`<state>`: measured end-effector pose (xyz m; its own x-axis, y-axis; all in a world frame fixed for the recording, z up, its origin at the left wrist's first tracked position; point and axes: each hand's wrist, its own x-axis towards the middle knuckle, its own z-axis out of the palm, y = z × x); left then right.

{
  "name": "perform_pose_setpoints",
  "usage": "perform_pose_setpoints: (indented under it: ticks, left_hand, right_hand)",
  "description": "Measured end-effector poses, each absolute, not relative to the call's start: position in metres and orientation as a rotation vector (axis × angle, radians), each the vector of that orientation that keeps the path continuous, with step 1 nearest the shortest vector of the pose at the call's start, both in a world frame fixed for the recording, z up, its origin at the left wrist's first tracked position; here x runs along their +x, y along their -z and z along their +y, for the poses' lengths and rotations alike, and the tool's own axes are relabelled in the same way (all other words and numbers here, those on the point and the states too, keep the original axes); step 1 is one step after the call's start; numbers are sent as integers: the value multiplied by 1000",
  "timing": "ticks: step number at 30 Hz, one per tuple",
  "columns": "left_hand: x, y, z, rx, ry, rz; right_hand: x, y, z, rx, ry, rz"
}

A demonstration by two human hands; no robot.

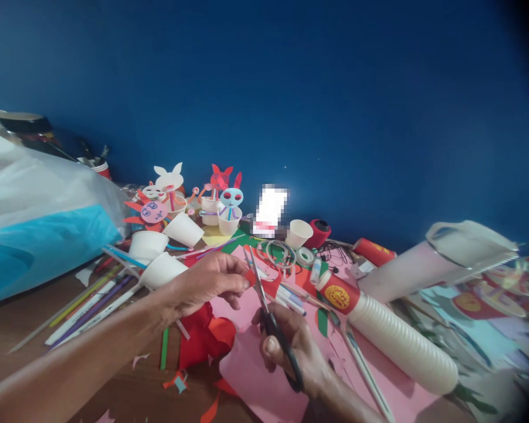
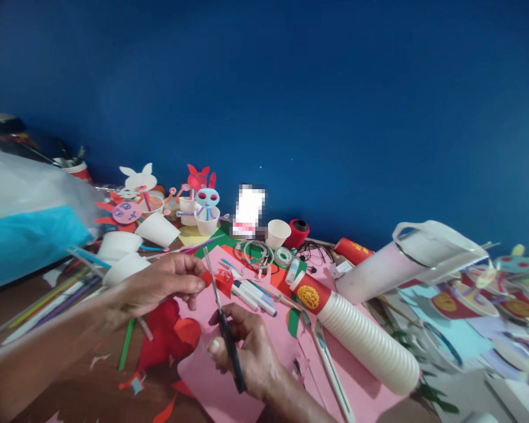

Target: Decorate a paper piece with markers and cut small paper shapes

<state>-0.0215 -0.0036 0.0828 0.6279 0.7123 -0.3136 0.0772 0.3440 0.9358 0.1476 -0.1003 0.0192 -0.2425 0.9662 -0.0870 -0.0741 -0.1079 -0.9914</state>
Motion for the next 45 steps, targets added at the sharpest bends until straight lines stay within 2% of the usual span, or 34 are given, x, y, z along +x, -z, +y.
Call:
perform_pose_setpoints:
  ticks: [9, 25, 33, 39, 45]
  left_hand:
    - [-23, -81, -3, 1201, -473, 803]
    - [-22, -83, -3, 1138, -463, 824]
    - [-13, -83, -15, 1233, -374, 780]
    - [-2, -78, -29, 1361, -202, 758]
    - [0, -68, -32, 1414, -216, 753]
  right_hand:
    - [144, -33, -100, -1210, -1490, -1272]
    - [142, -21, -99, -1170, -1514, -1214]
    - [158, -52, -91, -1098, -1140, -1213]
    - [157, -63, -90, -1106, -1236, -1240]
    - [149, -53, -89, -1139, -1156, -1232]
